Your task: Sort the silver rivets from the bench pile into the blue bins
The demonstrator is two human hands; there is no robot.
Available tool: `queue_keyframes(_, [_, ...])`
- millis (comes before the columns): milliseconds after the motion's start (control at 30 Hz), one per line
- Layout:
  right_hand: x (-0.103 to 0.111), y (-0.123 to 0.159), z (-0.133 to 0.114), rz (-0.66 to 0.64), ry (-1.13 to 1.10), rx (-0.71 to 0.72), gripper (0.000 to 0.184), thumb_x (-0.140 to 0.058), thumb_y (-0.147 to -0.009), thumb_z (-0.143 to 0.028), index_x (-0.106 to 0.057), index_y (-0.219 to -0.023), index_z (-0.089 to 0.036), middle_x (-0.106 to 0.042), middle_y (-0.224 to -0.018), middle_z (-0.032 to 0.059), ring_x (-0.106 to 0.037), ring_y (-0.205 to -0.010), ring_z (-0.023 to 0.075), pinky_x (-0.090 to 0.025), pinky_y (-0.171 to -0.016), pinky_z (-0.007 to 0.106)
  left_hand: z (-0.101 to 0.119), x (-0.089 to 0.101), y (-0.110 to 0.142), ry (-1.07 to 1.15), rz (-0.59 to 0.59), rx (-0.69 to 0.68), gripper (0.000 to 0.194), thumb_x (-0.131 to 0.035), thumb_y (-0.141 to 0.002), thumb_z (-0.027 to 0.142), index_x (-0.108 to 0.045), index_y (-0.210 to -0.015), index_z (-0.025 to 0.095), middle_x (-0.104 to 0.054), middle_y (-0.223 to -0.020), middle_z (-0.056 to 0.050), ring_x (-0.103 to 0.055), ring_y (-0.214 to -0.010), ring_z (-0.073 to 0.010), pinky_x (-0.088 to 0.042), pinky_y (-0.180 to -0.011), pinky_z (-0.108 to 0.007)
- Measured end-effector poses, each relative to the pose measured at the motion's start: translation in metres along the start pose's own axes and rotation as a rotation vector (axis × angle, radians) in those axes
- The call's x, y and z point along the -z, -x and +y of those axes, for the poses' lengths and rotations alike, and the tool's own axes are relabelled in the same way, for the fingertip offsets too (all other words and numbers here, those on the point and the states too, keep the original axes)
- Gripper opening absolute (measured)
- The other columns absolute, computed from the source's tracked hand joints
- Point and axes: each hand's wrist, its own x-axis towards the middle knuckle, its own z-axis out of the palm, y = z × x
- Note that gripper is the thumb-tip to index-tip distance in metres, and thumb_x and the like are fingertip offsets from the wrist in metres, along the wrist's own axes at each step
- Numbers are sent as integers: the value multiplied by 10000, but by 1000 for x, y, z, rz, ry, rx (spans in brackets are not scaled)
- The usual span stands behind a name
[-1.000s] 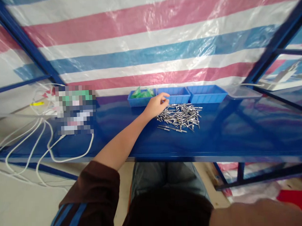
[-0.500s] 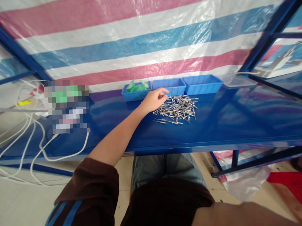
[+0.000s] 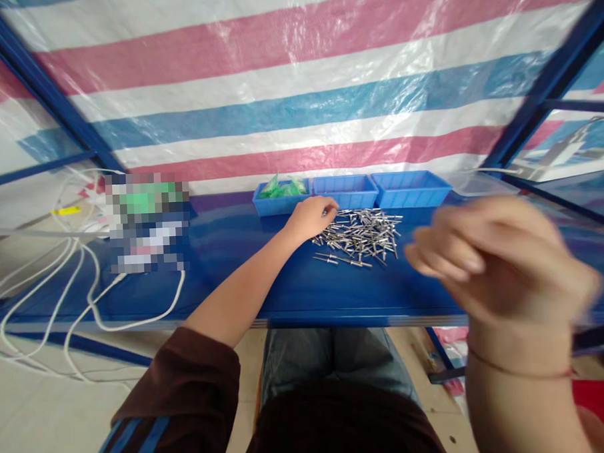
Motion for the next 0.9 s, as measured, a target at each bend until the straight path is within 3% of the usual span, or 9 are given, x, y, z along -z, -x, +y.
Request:
queue_keyframes(67, [-4, -70, 18, 33, 248, -29, 241, -476, -889, -279, -693, -990, -256, -537, -617, 7, -516, -579, 144, -420, -548, 305, -2, 1, 0, -79, -2, 7, 222, -503, -837, 185, -706, -927, 176, -694, -941, -65, -619, -904, -195, -459, -870, -318])
queue_keyframes(133, [-6, -123, 41, -167, 568, -73, 196, -542, -792, -168, -729, -830, -213, -609, -654, 15, -546, -617, 151, -438, -617, 310, -3, 2, 1, -127, -15, 21, 217, -507, -821, 167, -711, -894, 181, -689, -925, -64, -618, -909, -202, -460, -865, -319])
queue_keyframes(233, [-7, -158, 75, -422, 862, -102, 249, -556, -706, -35, -742, -743, -197, -693, -760, 41, -615, -755, 192, -447, -763, 321, -5, 2, 2, -158, -30, 33, 208, -516, -808, 160, -711, -873, 189, -683, -898, -57, -618, -884, -201, -468, -835, -312])
queue_keyframes(333, [-7, -160, 92, -493, 982, -77, 273, -558, -717, -36, -753, -800, -208, -713, -829, 54, -636, -833, 213, -444, -793, 315, -6, 1, 3, -159, -34, 29, 200, -518, -820, 178, -707, -884, 191, -680, -895, -57, -617, -883, -196, -468, -835, -309])
queue_keyframes(567, [-7, -154, 96, -555, 1125, -2, 254, -514, -777, -65, -721, -829, -203, -677, -979, 84, -627, -867, 207, -425, -776, 303, -3, 0, 3, -157, -42, 18, 207, -514, -835, 189, -705, -915, 185, -681, -912, -62, -614, -888, -197, -467, -835, -315])
queue_keyframes(900, [2, -147, 101, -574, 944, 58, 200, -493, -785, -125, -685, -809, -174, -676, -850, 61, -592, -778, 171, -414, -732, 277, 7, 1, 5, -155, -116, -5, 217, -537, -846, 302, -722, -910, 208, -672, -975, -58, -606, -926, -195, -458, -861, -319])
